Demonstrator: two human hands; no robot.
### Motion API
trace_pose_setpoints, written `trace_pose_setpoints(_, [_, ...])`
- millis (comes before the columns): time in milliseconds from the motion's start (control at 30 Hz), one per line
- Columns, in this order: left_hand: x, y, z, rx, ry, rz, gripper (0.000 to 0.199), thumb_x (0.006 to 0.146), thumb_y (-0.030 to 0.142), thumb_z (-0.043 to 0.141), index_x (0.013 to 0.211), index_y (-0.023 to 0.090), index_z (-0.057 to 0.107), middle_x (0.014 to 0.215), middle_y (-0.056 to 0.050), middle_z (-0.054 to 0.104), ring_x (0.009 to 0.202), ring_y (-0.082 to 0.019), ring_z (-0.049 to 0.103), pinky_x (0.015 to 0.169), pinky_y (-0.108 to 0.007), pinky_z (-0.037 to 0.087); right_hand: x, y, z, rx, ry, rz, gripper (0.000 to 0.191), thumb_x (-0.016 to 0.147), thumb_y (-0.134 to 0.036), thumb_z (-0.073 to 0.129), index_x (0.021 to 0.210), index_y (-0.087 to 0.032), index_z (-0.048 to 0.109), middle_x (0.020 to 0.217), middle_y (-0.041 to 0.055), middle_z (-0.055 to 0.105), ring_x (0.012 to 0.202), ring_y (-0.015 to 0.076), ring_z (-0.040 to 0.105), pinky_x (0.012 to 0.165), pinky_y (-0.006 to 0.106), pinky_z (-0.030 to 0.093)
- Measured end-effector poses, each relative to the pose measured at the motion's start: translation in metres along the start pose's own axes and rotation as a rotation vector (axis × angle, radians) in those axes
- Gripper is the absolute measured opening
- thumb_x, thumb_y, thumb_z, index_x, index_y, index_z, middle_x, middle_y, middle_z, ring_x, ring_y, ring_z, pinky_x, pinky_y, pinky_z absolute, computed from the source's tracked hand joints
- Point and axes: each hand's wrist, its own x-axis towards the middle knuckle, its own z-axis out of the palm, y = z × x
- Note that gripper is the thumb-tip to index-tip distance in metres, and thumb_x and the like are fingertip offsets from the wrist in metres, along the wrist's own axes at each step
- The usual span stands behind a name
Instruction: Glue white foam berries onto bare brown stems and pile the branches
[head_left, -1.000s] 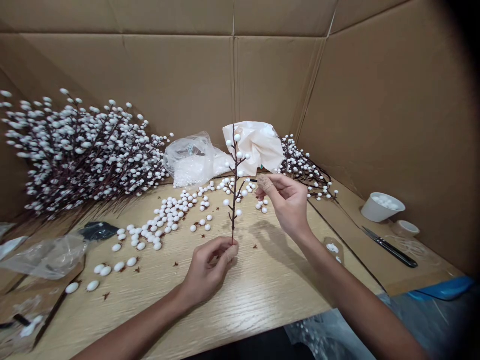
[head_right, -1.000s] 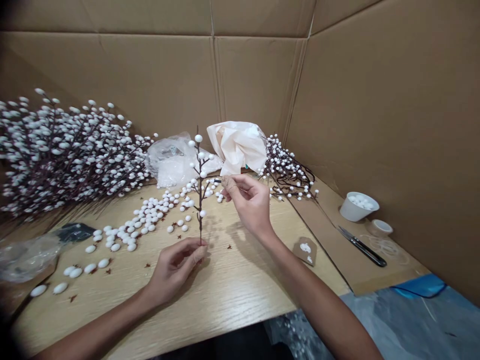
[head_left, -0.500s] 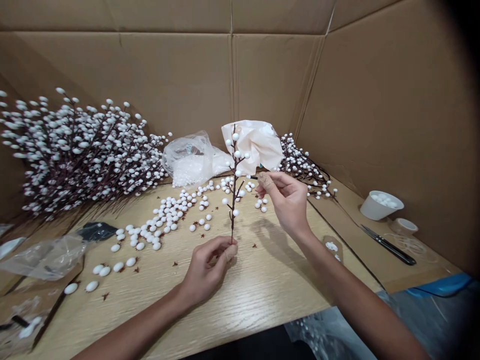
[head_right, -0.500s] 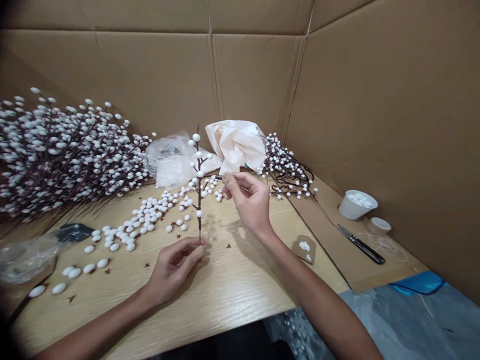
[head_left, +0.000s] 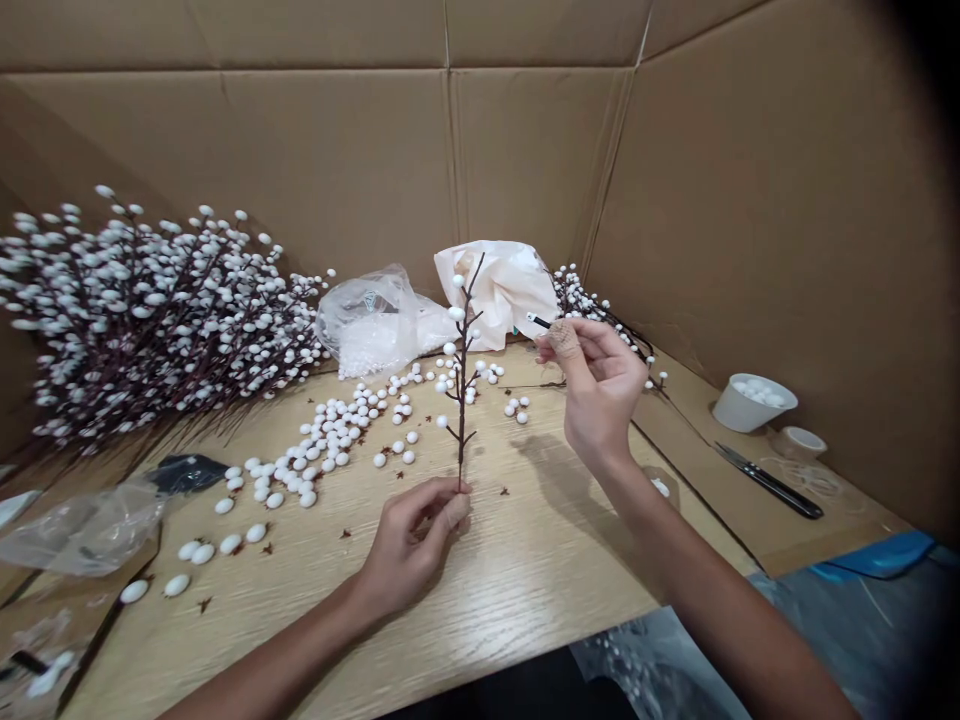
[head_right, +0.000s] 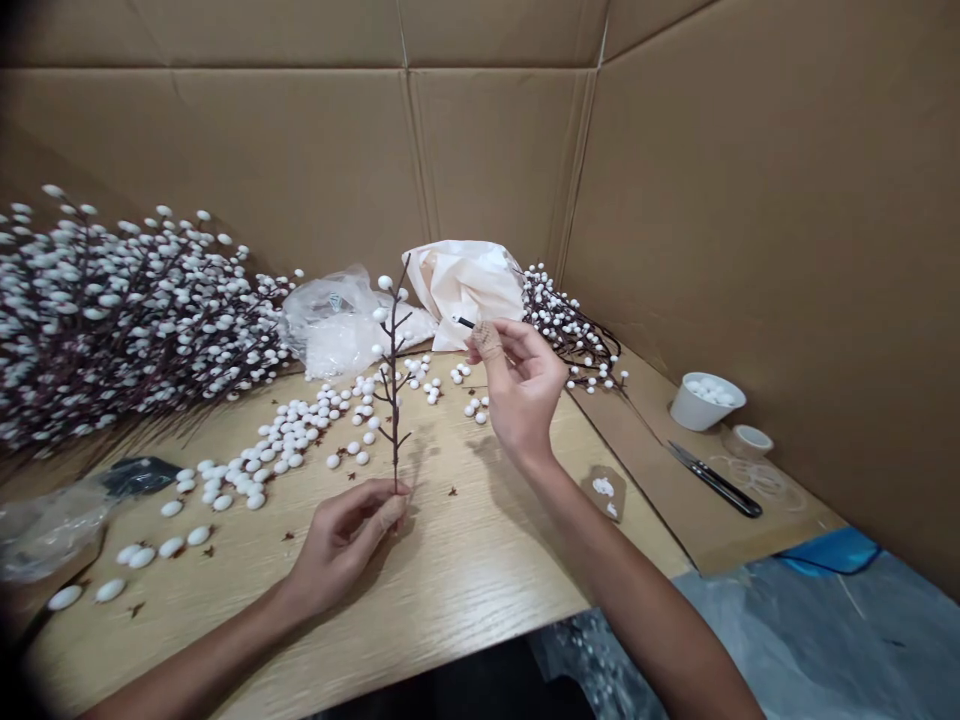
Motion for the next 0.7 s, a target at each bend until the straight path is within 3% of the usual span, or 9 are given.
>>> trace_pose_setpoints(467, [0.0001,-0.0005,-0.0004,0.046,-0.077,0.020,0.021,0.087,0.030,0.054,0.094,0.014,0.065,0.081,-0.006,0.065,0.066,-0.012,0.061,0.059,-0.020,0.051,-0.0011,-0.0080,-0.0013,-0.045,-0.071,0.017,0.010,0.081,-0.028,0.062,0.087,-0.020,0.062,0.080,0.0015,0.069,0.073,0.0128,0.066,0.069,0.028,0.056])
trace_pose_setpoints(700, [0.0010,-0.0031,-0.0006,0.086,-0.070,0.056,0.021,0.088,0.029,0.053,0.095,0.014,0.065,0.082,-0.006,0.066,0.066,-0.012,0.062,0.059,-0.020,0.050,0.0002,-0.0088,-0.0002,-0.078,-0.096,0.047,0.014,0.078,-0.030,0.065,0.085,-0.019,0.062,0.079,0.0019,0.070,0.067,0.0118,0.063,0.066,0.028,0.055])
